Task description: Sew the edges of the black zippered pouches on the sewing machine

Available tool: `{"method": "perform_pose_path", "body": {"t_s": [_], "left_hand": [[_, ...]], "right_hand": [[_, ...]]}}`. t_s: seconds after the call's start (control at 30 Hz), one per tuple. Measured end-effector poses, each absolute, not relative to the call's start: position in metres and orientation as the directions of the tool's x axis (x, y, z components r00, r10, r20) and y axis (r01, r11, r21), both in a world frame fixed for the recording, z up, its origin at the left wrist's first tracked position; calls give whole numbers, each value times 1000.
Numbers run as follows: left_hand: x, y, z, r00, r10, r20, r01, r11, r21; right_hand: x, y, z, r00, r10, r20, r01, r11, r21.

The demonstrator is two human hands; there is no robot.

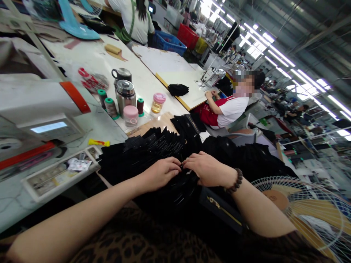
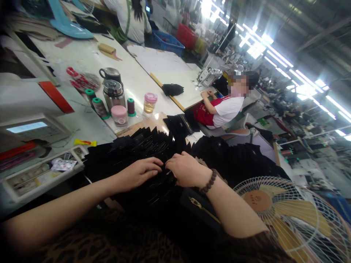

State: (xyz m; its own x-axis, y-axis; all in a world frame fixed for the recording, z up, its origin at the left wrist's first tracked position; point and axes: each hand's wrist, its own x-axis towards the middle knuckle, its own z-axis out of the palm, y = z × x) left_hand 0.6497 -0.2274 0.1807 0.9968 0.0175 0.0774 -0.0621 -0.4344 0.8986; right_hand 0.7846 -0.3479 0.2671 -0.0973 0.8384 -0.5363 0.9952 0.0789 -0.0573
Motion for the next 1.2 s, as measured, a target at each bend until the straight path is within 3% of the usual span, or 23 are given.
{"method": "perform_pose_path", "body": {"t_s": [0.13, 0.37, 0.57, 0.67, 0.83, 0.97, 1.2], "left_hand": [[653, -224, 177, 980, 198, 3, 96, -492, 865], [658, -219, 177, 994, 108, -10, 71, -575, 815], [662, -219, 157, 990, 132, 51, 44, -630, 775], [671, -212, 153, 981, 181, 73, 42, -563, 826], [684, -203, 173, 960, 189, -206, 259, -331, 907], [694, -207, 180, 918, 229, -325, 367, -179, 913], [703, -211, 165, 854, 311, -417, 475, -136, 870]], "right_hand": [[784, -358, 269, -42, 861, -507, 998, 14, -59], [786, -368, 274, 82, 890, -448, 989, -129, -77], [792, -364, 272, -11, 878, -479, 998, -20, -61], [795, -365, 270, -24, 882, -471, 999, 0, -52], [796, -367, 269, -29, 908, -418, 995, -15, -102], [799, -366, 268, -23, 906, -423, 994, -24, -105], [805, -350, 264, -97, 864, -495, 982, 2, -188]]}}
